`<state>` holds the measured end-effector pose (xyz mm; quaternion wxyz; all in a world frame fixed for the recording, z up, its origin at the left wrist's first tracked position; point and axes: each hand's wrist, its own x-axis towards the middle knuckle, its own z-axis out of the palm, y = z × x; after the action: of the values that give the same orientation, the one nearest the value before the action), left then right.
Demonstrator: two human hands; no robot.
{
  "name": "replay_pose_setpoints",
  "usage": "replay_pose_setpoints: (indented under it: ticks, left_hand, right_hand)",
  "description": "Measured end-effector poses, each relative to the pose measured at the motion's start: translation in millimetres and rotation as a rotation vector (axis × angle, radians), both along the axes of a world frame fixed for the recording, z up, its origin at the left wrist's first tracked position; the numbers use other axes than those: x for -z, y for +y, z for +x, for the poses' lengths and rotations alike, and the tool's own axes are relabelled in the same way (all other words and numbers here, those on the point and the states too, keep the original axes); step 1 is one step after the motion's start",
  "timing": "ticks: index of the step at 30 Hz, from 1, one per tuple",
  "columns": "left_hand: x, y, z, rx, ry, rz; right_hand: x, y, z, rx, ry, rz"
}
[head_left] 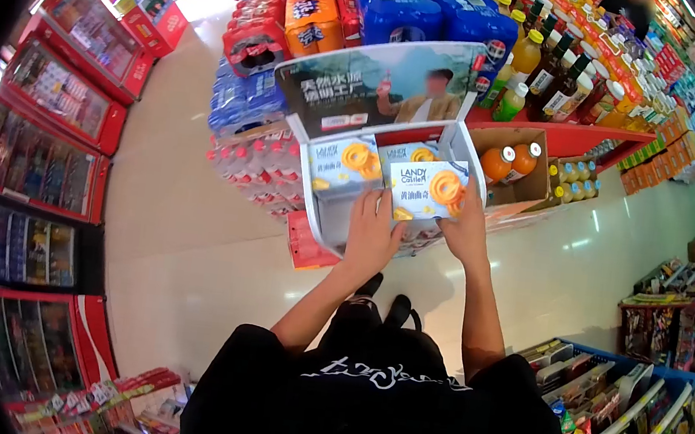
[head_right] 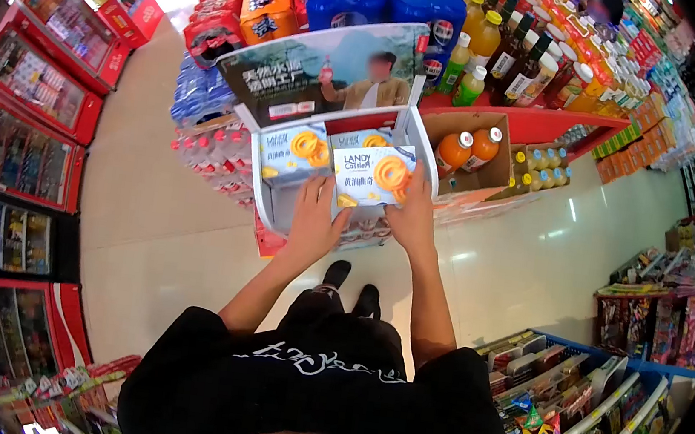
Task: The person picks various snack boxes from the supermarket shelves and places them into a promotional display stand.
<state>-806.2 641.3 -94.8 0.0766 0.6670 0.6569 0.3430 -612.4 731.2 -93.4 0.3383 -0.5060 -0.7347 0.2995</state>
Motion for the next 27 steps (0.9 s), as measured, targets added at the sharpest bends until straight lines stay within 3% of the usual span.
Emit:
replay_pose_setpoints:
  ticks: [5, 8, 17, 27]
  left_hand:
    - [10, 62, -35, -0.008, 0.118, 0.015]
    - [26, 80, -51, 0.016, -0.026, 0.011]
    - [40, 80, -54, -0.009, 0.144, 0.073]
    - [31, 77, -54, 0.043, 0.139, 0.002]
  right_hand:
    - [17, 61, -25, 0.006, -0.032, -0.075]
    - [30, 80, -31, 0.045, -0.071, -0.171]
    - [33, 87, -54, 0.101, -0.099, -0.268]
    - [31, 91, -53, 0.141, -0.218, -0.304]
